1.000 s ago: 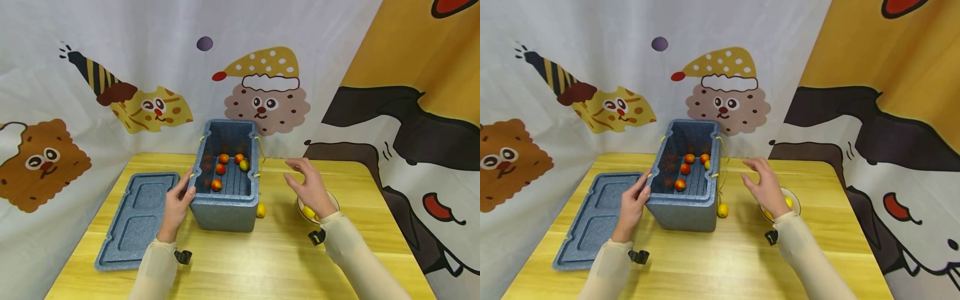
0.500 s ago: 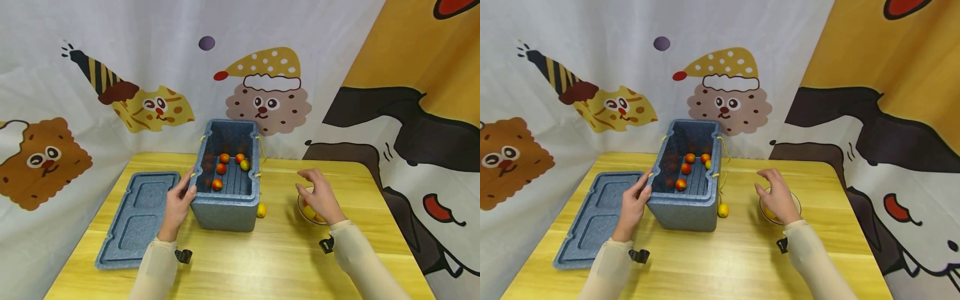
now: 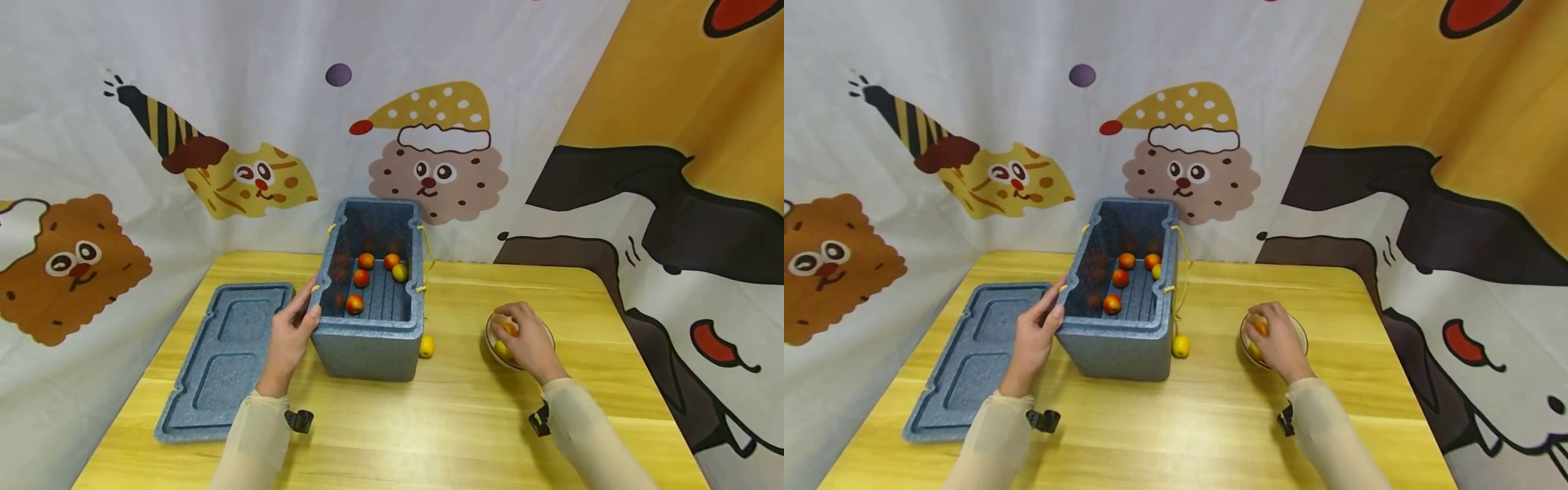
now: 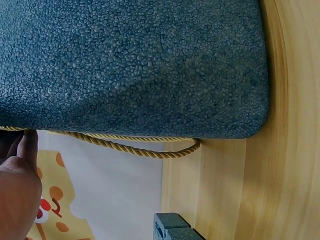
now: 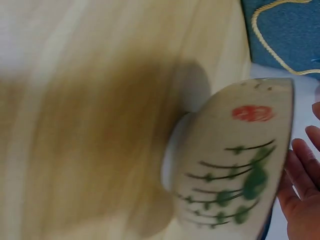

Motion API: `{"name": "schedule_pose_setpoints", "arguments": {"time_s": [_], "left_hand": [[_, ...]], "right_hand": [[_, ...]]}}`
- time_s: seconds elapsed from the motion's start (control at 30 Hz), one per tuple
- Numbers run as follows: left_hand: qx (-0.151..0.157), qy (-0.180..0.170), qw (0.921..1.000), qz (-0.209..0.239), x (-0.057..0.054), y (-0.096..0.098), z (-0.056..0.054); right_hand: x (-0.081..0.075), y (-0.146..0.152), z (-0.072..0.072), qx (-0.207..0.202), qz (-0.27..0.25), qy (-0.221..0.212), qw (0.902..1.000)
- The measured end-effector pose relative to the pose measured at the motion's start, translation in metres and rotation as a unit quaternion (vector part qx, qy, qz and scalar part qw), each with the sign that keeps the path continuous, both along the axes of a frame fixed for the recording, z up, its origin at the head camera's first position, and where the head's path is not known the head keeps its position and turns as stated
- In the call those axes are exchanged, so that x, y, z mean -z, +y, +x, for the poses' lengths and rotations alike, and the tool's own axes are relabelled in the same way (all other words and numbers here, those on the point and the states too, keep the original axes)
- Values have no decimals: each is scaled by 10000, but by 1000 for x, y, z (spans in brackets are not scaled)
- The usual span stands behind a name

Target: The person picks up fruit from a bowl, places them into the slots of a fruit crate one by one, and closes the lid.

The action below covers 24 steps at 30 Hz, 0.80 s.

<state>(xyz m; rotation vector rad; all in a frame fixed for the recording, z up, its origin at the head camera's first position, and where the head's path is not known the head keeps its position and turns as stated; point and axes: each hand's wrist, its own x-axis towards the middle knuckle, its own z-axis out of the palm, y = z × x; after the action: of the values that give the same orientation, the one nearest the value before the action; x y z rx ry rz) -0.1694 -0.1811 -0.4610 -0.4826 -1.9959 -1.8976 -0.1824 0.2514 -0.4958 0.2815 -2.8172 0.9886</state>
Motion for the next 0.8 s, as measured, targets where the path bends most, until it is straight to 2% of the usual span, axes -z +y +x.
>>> {"name": "schedule_pose_setpoints", "arguments": {"time_s": [0.07,0.17,0.23,0.33,0.47,0.63,0.8], "left_hand": [[-2,57,10000,55,5,-1,-3],[41,162,9998,101,6,-1,-3],[75,212,9997,91,3,0,-2],[108,235,9996,63,-8,3,3],[95,150,9998,-8,-20,5,9],[116,161,9998,-24,-20,5,9],[84,220,9997,-4,-19,6,8]], "right_hand": [[4,2,2,-22,5,93,10000],[10,4,4,-50,15,99,9999],[14,5,6,-50,53,31,10000],[18,6,7,-11,53,-42,10000],[21,7,7,16,42,72,10000],[24,8,6,33,171,195,9997],[24,8,6,38,339,48,9994]]}}
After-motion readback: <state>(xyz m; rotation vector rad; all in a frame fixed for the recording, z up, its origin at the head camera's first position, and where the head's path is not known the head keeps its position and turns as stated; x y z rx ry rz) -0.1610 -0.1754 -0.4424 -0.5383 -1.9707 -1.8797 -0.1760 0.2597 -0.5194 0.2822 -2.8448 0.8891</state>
